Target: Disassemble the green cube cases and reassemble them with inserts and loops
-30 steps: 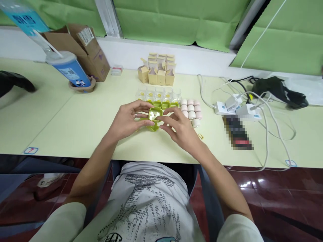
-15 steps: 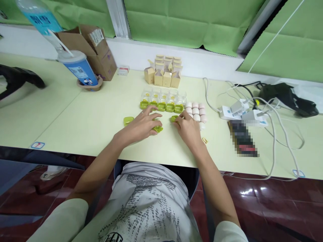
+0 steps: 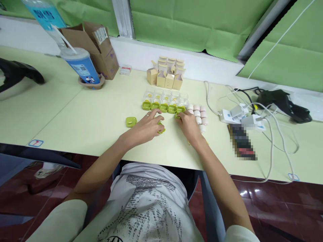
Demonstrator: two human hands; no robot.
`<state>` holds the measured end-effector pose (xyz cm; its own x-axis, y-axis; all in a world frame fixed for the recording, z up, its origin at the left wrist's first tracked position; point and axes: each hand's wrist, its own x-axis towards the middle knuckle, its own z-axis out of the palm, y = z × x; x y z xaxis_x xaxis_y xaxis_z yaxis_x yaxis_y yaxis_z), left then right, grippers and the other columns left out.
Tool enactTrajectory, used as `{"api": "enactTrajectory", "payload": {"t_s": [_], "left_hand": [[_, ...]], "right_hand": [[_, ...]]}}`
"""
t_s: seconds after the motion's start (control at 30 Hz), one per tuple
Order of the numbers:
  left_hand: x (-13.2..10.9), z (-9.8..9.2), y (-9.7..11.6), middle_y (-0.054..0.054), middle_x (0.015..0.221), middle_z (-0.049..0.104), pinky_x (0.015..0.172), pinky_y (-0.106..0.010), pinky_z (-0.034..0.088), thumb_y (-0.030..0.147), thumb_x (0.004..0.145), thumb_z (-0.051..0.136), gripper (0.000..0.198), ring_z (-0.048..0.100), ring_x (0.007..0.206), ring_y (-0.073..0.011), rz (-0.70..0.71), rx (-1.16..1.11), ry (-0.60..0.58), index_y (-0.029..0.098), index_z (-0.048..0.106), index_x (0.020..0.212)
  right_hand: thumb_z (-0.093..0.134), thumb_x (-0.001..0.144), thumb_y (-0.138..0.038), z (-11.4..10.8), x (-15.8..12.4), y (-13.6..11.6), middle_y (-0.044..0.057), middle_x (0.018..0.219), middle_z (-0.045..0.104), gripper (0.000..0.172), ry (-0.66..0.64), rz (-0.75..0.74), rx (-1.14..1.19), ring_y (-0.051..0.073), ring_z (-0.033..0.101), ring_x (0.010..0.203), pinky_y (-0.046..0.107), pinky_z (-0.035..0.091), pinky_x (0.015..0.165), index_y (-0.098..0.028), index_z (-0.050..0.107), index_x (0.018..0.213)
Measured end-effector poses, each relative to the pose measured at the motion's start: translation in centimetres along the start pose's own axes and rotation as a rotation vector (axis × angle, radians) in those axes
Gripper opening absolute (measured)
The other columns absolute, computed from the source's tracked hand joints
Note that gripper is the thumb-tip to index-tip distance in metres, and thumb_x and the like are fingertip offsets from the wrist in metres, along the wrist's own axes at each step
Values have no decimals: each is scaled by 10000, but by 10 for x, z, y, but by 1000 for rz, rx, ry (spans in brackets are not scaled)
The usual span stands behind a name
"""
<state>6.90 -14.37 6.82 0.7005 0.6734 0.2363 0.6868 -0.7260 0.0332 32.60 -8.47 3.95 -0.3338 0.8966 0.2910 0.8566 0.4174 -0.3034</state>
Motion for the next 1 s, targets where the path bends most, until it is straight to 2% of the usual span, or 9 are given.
{"api": "enactTrajectory", "payload": {"t_s": [0.1,0.2,0.3,0.37,0.43,0.5,0.6,0.77,1.0], "left_hand": [[1,-1,-1,-175,1184,813,1145,-587,560,4,1011,663,224,555,1497,-449,10,-3,7,141,829,948],[2,-7,-2,-153,1209,810,1141,-569,574,22,1010,696,164,597,1421,-419,4,-114,55,146,801,995],[2,-15,-2,-128,1304,790,1166,-542,601,67,1008,769,237,676,1334,-340,-45,-354,298,166,744,1222],[2,-18,-1,-122,1358,768,1164,-505,636,125,1006,821,413,721,1291,-291,-77,-523,492,194,681,1389],[1,-18,-1,-114,1391,748,1112,-458,681,187,1010,848,496,743,1280,-264,-73,-640,590,238,665,1469],[1,-17,0,-102,1384,743,1043,-421,713,253,1021,861,474,748,1291,-257,-46,-696,596,272,706,1470],[1,-16,-1,-95,1336,759,1004,-401,727,351,1021,889,431,759,1268,-250,-24,-719,579,287,778,1432],[3,-20,-2,-102,1296,777,1000,-380,718,507,972,938,495,775,1212,-241,-21,-730,582,284,831,1401],[2,-19,-2,-93,1297,801,955,-358,691,551,967,932,516,771,1158,-226,2,-697,513,323,844,1421]], "right_hand": [[655,1018,-220,-1,0,-3,190,1050,794,200,18,22,32,303,722,873,445,598,829,-137,836,1034],[680,1051,-327,-11,-6,-12,182,1040,804,233,121,54,117,288,716,813,464,620,806,-152,833,1041],[723,1083,-537,-26,-17,-28,120,946,805,358,194,113,465,251,729,730,415,623,684,-196,814,1026],[807,1032,-636,-35,-26,-41,85,933,820,426,133,146,816,233,770,716,369,622,609,-213,805,1077],[907,959,-649,-40,-34,-55,57,943,842,470,72,135,1088,224,807,736,350,647,608,-232,793,1145],[960,923,-623,-42,-40,-65,25,879,835,468,83,102,1212,210,807,724,352,672,636,-247,782,1137],[980,904,-622,-40,-42,-71,-7,756,780,441,147,79,1245,193,770,672,361,682,645,-249,780,1029],[1039,824,-612,-41,-39,-67,-5,760,777,477,157,67,1308,173,749,660,337,667,632,-240,754,916],[1043,817,-599,-43,-41,-64,12,744,784,479,135,36,1324,165,729,610,324,655,584,-226,743,819]]}}
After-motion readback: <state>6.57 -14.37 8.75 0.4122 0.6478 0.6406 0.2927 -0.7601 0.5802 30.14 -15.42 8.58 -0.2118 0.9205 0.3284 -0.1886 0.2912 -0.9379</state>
